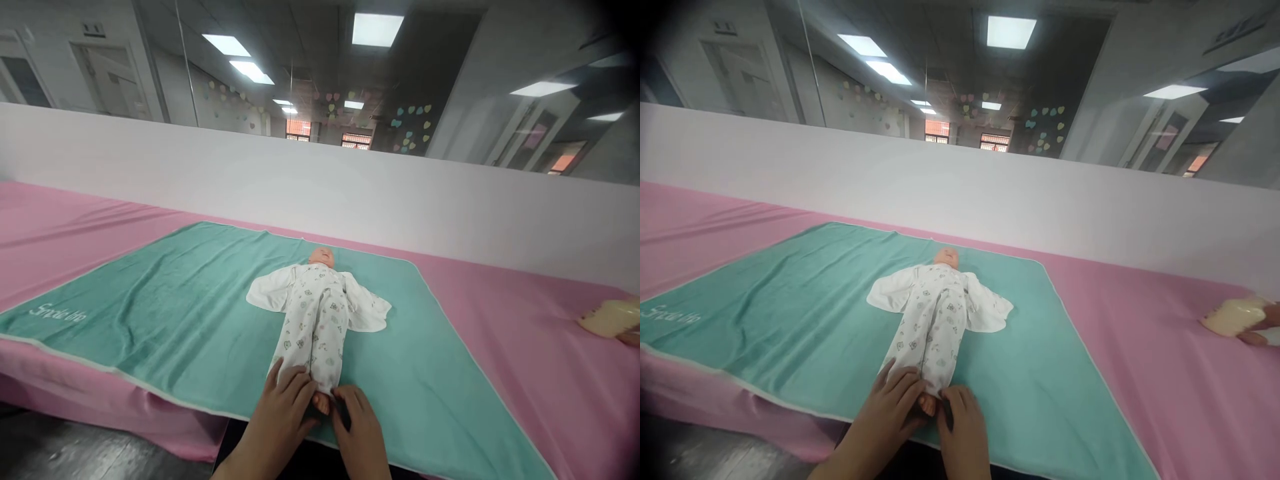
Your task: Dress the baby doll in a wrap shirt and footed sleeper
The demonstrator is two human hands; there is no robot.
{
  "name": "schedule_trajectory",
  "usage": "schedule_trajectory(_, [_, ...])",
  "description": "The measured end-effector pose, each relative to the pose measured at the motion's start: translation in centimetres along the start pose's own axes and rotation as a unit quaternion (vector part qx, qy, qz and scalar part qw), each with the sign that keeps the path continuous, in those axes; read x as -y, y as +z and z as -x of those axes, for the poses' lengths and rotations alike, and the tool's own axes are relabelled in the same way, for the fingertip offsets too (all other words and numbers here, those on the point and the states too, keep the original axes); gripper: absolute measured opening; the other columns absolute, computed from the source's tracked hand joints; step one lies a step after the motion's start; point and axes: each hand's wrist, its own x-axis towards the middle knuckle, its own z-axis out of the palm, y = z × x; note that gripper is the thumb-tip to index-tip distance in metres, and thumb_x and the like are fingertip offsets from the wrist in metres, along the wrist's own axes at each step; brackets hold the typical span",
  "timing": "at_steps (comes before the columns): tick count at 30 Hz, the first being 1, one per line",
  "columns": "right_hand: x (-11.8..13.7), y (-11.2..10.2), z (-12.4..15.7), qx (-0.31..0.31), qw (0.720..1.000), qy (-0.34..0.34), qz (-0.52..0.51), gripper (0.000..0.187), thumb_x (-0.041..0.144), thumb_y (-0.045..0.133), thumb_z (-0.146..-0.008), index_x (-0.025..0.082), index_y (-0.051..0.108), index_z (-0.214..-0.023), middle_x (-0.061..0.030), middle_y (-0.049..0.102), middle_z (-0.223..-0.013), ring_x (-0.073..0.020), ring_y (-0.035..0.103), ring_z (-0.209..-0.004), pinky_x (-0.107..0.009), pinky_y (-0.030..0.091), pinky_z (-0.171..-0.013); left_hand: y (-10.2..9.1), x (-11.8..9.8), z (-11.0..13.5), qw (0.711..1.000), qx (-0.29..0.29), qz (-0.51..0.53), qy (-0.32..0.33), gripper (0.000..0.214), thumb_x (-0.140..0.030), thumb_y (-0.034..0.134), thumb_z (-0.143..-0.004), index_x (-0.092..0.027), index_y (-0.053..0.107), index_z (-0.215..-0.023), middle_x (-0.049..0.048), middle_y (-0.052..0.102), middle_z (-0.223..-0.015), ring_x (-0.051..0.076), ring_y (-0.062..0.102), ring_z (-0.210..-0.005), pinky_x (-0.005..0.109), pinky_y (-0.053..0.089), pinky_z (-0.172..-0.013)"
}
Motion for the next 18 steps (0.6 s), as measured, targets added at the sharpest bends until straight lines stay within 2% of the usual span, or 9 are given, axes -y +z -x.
schedule_trajectory(3, [0.9,-0.8,-0.6,0.014,0.998,0.026,-0.059,0.007,0.024,0.046,-0.086,0.021,0.052,-0.085,-0.0025,0.056,-0.083,-0.0183,0.055,-0.078,-0.03,0.045,-0.072,0.6,-0.2,-1.0,1.0,0.003,0.001,-0.016,0.036,-0.031,0.069,-0.072,-0.024,0.054,-0.104,-0.0005,0.063,-0.093,0.021,0.056,-0.097,0.052,0.026,-0.104])
schedule_trajectory(7, [2.3,-2.1,-0.6,0.015,0.981,0.065,-0.182,0.016,0.033,0.042,-0.089,0.02,0.048,-0.082,-0.0001,0.051,-0.076,-0.0149,0.051,-0.073,-0.025,0.043,-0.07,1.1,-0.4,-1.4,0.999,-0.018,0.041,-0.019,0.037,-0.031,0.071,-0.069,-0.022,0.053,-0.1,-0.0007,0.061,-0.091,0.02,0.056,-0.09,0.052,0.022,-0.106])
schedule_trajectory(10, [2.9,-2.6,-0.3,0.013,0.97,0.052,-0.239,0.019,0.035,0.042,-0.088,0.02,0.048,-0.079,0.0007,0.048,-0.073,-0.0137,0.048,-0.068,-0.023,0.042,-0.065,1.2,-1.1,-1.5,0.997,0.0,0.075,-0.026,0.027,-0.02,0.067,-0.071,-0.02,0.051,-0.092,-0.0006,0.059,-0.085,0.018,0.055,-0.084,0.048,0.032,-0.1])
schedule_trajectory(12, [2.8,-2.6,-0.2,-0.001,0.969,0.052,-0.243,0.017,0.034,0.044,-0.087,0.02,0.048,-0.078,0.0008,0.047,-0.072,-0.0135,0.047,-0.067,-0.023,0.042,-0.063,1.3,-1.5,-1.4,0.995,0.014,0.089,-0.042,0.024,-0.014,0.061,-0.074,-0.02,0.05,-0.094,0.0006,0.058,-0.082,0.019,0.055,-0.08,0.042,0.044,-0.085])
schedule_trajectory(14, [2.1,-2.6,-0.1,-0.018,0.975,0.05,-0.215,0.009,0.029,0.047,-0.083,0.021,0.048,-0.079,0.0012,0.045,-0.071,-0.0137,0.047,-0.066,-0.023,0.043,-0.062,1.4,-1.7,-1.0,0.994,0.025,0.1,-0.045,0.027,-0.008,0.053,-0.075,-0.021,0.048,-0.098,0.002,0.059,-0.084,0.02,0.055,-0.078,0.036,0.047,-0.071])
schedule_trajectory(16, [1.0,-2.5,0.2,-0.028,0.985,0.021,-0.167,0.004,0.02,0.048,-0.078,0.021,0.049,-0.082,0.0018,0.044,-0.069,-0.0139,0.047,-0.064,-0.023,0.043,-0.062,1.5,-1.5,-0.4,0.994,0.018,0.104,-0.02,0.037,-0.002,0.047,-0.07,-0.022,0.047,-0.101,0.0029,0.059,-0.087,0.02,0.055,-0.078,0.034,0.046,-0.067])
schedule_trajectory(18, [-0.2,-2.4,0.7,-0.025,0.992,-0.032,-0.118,0.016,0.014,0.046,-0.072,0.022,0.051,-0.084,0.0021,0.044,-0.068,-0.0139,0.047,-0.062,-0.023,0.042,-0.06,1.5,-1.0,0.3,0.995,-0.01,0.101,0.018,0.047,0.001,0.043,-0.061,-0.021,0.046,-0.103,0.0042,0.059,-0.087,0.02,0.054,-0.077,0.033,0.046,-0.067])
